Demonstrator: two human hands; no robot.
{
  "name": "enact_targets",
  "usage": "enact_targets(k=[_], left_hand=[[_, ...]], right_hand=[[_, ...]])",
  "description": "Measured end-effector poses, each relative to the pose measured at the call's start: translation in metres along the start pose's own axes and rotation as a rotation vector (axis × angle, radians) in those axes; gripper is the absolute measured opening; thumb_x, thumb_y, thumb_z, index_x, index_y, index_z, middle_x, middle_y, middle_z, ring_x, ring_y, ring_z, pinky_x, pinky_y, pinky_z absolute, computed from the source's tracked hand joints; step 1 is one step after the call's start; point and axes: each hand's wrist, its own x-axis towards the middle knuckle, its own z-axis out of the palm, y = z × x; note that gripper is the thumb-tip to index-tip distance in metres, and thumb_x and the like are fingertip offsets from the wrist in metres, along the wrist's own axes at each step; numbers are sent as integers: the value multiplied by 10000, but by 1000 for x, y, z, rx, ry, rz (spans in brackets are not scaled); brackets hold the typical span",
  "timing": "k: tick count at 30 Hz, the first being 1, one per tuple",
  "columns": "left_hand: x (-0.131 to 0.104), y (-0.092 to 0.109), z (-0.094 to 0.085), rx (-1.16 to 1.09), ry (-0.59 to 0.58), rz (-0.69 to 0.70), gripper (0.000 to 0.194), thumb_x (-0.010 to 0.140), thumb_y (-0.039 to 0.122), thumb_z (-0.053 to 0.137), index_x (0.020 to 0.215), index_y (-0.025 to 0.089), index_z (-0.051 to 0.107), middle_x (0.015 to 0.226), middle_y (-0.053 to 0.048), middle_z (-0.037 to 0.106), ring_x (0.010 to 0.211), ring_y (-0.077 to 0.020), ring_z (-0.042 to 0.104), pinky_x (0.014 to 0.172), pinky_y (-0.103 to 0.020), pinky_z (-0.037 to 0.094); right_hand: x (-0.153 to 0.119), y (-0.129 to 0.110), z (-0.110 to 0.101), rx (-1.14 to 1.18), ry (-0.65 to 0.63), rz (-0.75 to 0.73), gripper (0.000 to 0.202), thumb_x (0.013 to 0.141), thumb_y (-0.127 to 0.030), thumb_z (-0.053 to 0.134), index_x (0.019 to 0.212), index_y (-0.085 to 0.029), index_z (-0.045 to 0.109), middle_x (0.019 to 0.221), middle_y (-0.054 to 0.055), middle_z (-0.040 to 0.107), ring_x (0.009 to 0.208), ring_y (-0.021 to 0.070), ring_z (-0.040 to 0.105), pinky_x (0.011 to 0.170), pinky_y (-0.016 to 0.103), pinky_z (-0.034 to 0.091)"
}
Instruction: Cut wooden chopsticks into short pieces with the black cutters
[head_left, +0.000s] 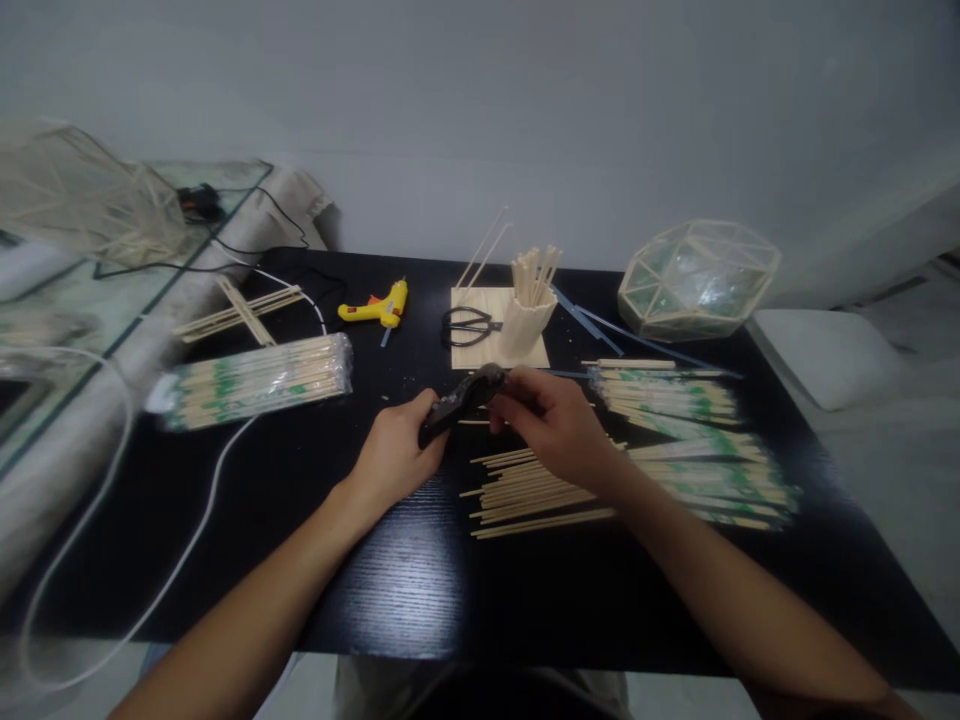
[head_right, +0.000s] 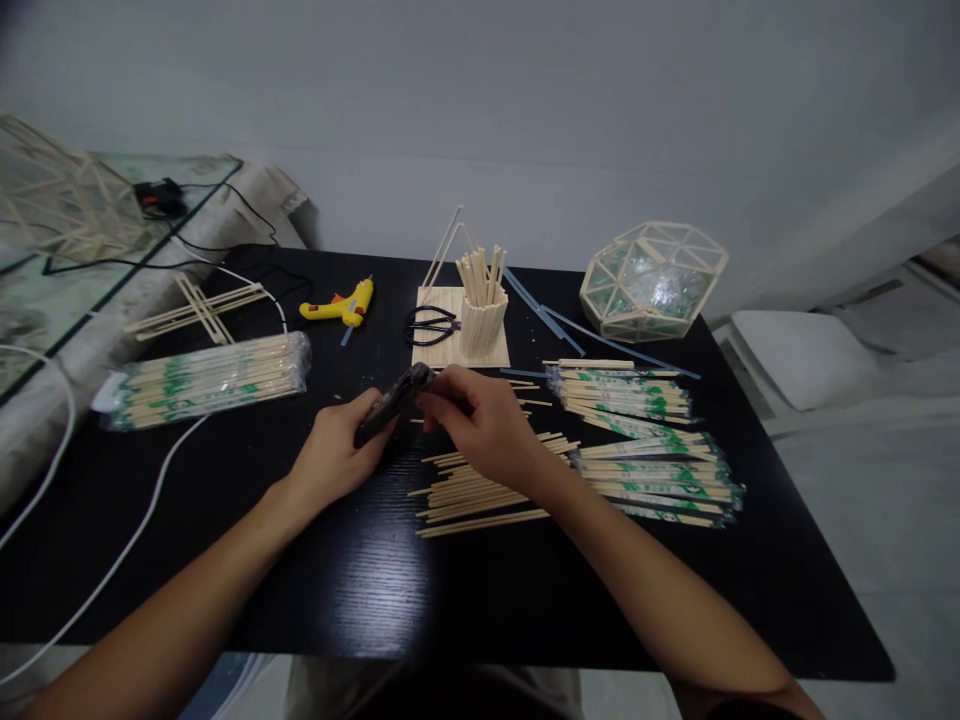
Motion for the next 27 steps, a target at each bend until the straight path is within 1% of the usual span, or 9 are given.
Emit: enact_targets(k=[4,9,15,18,20,21,23,26,27], left_hand=[[2,-5,1,-80,35,-52,210,945,324,545,775,205,521,656,38,529,602,-126,486,598,-249,359],[6,-11,0,-175,164,-102,298,976,407,551,768,193,533,665,45,496,640,-123,472,608,-249,363],[5,-8,3,-271,149,-100,285,961,399,587,776,182,576,672,38,527,640,-119,476,600,-247,373],[6,-6,2,-418,200,-160,273,906,403,665,772,175,599,652,37,514,608,-110,460,572,-241,376],[9,-6,-4,-655,278,-225,286,846,420,735,776,179,598,606,51,471,539,-95,418,514,-233,356],[12,-6,-8,-822,347,-244,303,813,425,768,782,187,583,580,64,441,498,-86,385,484,-230,345],[19,-7,-18,-1058,480,-200,320,769,382,816,771,200,553,550,76,406,471,-80,365,460,-221,335],[28,-13,-30,-1152,708,-159,321,731,302,829,732,204,524,541,81,404,451,-66,331,436,-204,315],[31,-16,-32,-1155,750,-160,321,728,288,822,716,204,513,539,81,401,450,-64,326,431,-200,307]], right_hand=[[1,1,-1,41,4,33,180,989,-287,640,840,-187,655,688,-12,678,607,123,575,595,258,444],[1,1,0,79,-4,37,171,996,-302,642,880,-180,672,695,-12,670,616,116,574,590,252,445],[0,4,2,87,-9,41,143,999,-310,628,1013,-178,682,718,-10,683,626,126,598,601,258,461],[-1,6,2,9,-20,33,119,986,-278,647,1003,-171,696,734,-8,696,629,124,602,600,250,449],[-3,7,5,-98,-61,-8,94,974,-236,663,942,-166,717,758,-3,708,651,122,603,615,246,435],[-4,7,8,-159,-94,-40,92,968,-215,674,914,-162,727,777,3,716,675,125,612,638,247,437],[-5,7,18,-274,-179,-96,91,960,-187,692,896,-155,749,824,22,731,745,142,641,711,259,455],[-7,8,47,-400,-355,-128,99,972,-193,692,985,-158,784,928,61,738,861,176,672,812,285,480],[-6,8,59,-440,-422,-140,122,981,-208,685,1030,-165,788,960,71,732,884,184,672,827,291,484]])
